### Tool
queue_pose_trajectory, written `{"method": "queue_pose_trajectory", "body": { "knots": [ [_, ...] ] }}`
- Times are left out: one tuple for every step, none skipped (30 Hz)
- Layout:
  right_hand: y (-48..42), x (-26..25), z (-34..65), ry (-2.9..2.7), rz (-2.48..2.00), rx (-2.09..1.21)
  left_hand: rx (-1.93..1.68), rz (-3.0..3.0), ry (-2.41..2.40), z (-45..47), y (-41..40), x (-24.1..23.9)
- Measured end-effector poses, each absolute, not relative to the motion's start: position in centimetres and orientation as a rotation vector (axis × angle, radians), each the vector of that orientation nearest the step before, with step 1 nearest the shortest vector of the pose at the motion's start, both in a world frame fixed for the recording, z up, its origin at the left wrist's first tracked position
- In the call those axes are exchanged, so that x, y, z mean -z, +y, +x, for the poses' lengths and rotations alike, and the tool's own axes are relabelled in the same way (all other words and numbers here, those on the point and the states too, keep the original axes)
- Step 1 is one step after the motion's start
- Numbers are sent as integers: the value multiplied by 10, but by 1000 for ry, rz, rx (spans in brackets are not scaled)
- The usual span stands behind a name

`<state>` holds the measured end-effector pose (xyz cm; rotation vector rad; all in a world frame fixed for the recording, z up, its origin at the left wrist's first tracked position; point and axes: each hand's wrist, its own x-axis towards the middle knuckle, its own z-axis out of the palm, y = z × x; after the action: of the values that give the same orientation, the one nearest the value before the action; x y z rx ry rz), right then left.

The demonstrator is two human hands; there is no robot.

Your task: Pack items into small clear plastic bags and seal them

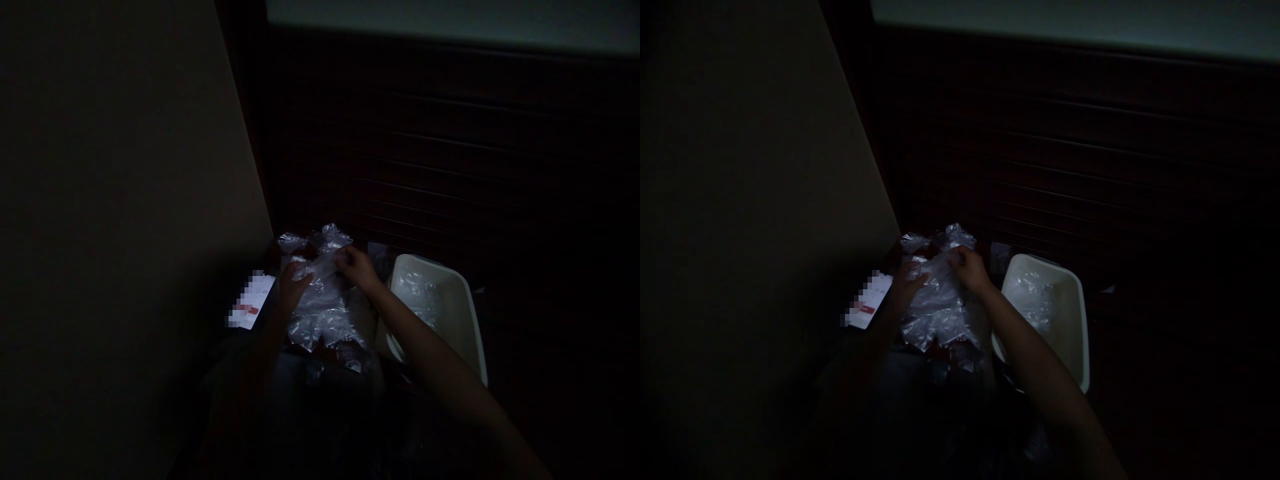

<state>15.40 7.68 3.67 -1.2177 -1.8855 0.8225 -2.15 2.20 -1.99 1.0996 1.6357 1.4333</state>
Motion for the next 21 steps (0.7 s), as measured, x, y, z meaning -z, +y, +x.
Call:
{"method": "queue_pose_trajectory", "body": {
  "knots": [
    [77, -36, 153, -1891, -1189, -840, -1440, 1144, 1695, -20, 22, 20],
    [76, -36, 152, -1898, -1161, -853, -1448, 1175, 1749, -19, 21, 19],
    [76, -36, 151, -1908, -1134, -862, -1456, 1196, 1791, -17, 21, 18],
    [75, -35, 150, -1921, -1109, -870, -1465, 1206, 1817, -15, 21, 18],
    [75, -35, 149, -1935, -1091, -877, -1473, 1215, 1828, -13, 20, 17],
    [74, -34, 148, -1946, -1082, -883, -1483, 1218, 1831, -10, 20, 17],
    [74, -34, 147, -1957, -1079, -889, -1492, 1212, 1831, -8, 19, 18],
    [73, -34, 147, -1968, -1074, -897, -1497, 1206, 1824, -6, 19, 18],
    [72, -34, 147, -1980, -1067, -909, -1502, 1203, 1812, -4, 19, 19],
    [72, -35, 146, -1991, -1056, -924, -1504, 1203, 1795, -2, 19, 19],
    [71, -35, 146, -2003, -1039, -945, -1506, 1203, 1777, -1, 19, 20],
    [70, -35, 146, -2013, -1018, -970, -1507, 1202, 1757, 1, 18, 20],
    [69, -36, 145, -2020, -995, -996, -1508, 1202, 1731, 2, 18, 20],
    [69, -36, 145, -2024, -976, -1021, -1513, 1201, 1703, 2, 18, 20],
    [68, -35, 145, -2025, -959, -1047, -1520, 1200, 1671, 3, 18, 21],
    [68, -35, 144, -2025, -944, -1073, -1529, 1203, 1633, 3, 18, 21],
    [67, -34, 144, -2025, -929, -1098, -1541, 1210, 1589, 3, 18, 21],
    [67, -32, 143, -2026, -913, -1126, -1555, 1215, 1545, 2, 19, 21],
    [67, -31, 143, -2027, -894, -1159, -1569, 1216, 1500, 2, 19, 22],
    [67, -29, 143, -2026, -878, -1192, -1583, 1208, 1457, 1, 19, 23],
    [67, -28, 142, -2020, -869, -1225, -1593, 1190, 1411, 1, 19, 24]
  ]
}}
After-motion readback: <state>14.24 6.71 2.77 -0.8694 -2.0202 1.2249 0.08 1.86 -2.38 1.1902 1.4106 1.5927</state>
